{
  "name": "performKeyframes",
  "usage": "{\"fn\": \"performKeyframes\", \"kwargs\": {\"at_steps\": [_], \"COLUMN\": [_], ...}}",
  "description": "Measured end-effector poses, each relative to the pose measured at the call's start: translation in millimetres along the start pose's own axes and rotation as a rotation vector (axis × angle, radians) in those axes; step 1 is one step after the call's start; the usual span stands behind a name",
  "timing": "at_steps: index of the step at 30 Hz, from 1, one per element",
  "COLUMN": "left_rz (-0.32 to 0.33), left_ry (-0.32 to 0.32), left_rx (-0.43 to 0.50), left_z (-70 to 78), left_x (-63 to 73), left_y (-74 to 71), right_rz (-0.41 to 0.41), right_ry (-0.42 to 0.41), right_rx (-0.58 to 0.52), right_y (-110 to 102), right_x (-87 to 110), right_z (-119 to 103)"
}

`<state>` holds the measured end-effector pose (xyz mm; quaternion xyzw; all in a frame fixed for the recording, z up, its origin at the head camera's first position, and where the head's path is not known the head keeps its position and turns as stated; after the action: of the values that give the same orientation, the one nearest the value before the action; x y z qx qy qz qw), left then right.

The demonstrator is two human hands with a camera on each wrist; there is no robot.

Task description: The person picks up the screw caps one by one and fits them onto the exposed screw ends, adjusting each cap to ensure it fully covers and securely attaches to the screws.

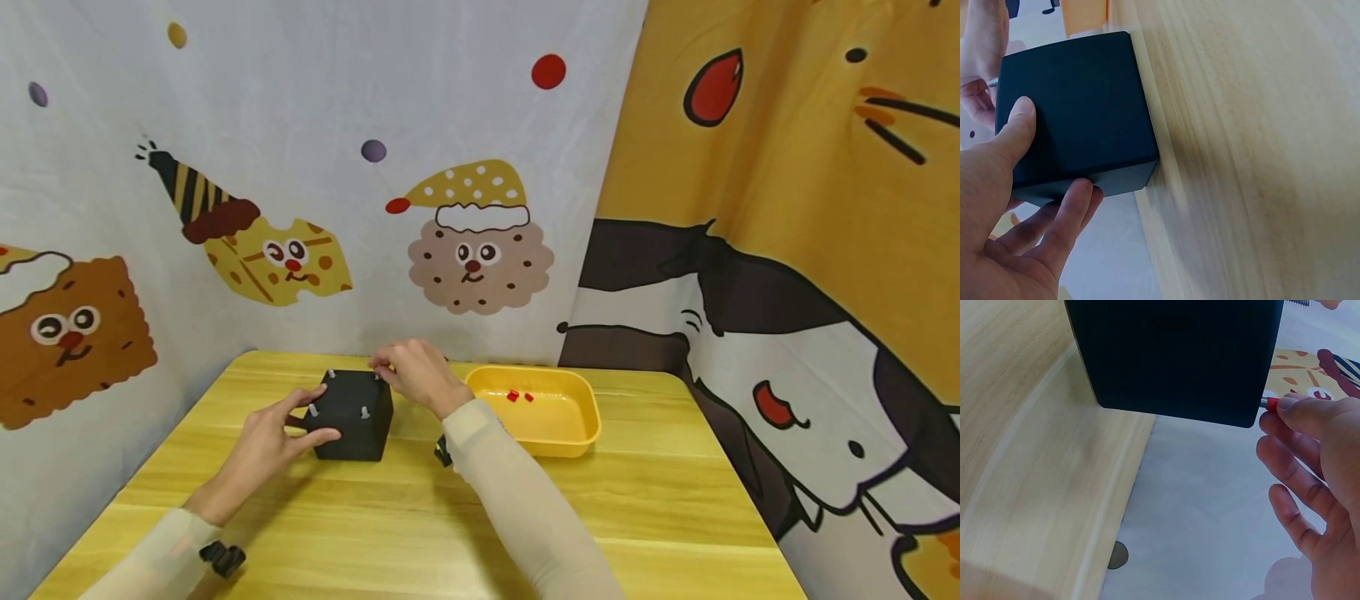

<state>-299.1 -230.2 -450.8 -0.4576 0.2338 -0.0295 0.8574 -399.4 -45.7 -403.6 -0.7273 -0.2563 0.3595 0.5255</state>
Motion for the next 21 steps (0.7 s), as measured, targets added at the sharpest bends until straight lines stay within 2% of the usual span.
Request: {"fn": "performKeyframes", "kwargs": {"at_steps": [21], "left_rz": [0.012], "left_ry": [0.011], "left_rx": [-0.012], "left_z": [2.8], "left_x": [1.3], "left_y": [-2.8], "right_rz": [-0.036], "right_ry": [0.045], "right_rx": [-0.003], "right_y": [0.7], "right_x": [1.5], "right_z": [1.1]}}
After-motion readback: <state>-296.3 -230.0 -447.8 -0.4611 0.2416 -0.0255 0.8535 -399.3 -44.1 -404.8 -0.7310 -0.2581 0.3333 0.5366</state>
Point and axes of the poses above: each hand's wrist, its own x-axis away from the middle knuckle, its own y-axis out of the palm, z = x × y, the point moved 10 cm from there along -x, towards the middle knuckle, and after that the axes turned 10 degrees about -z, right-handed, at the moved point
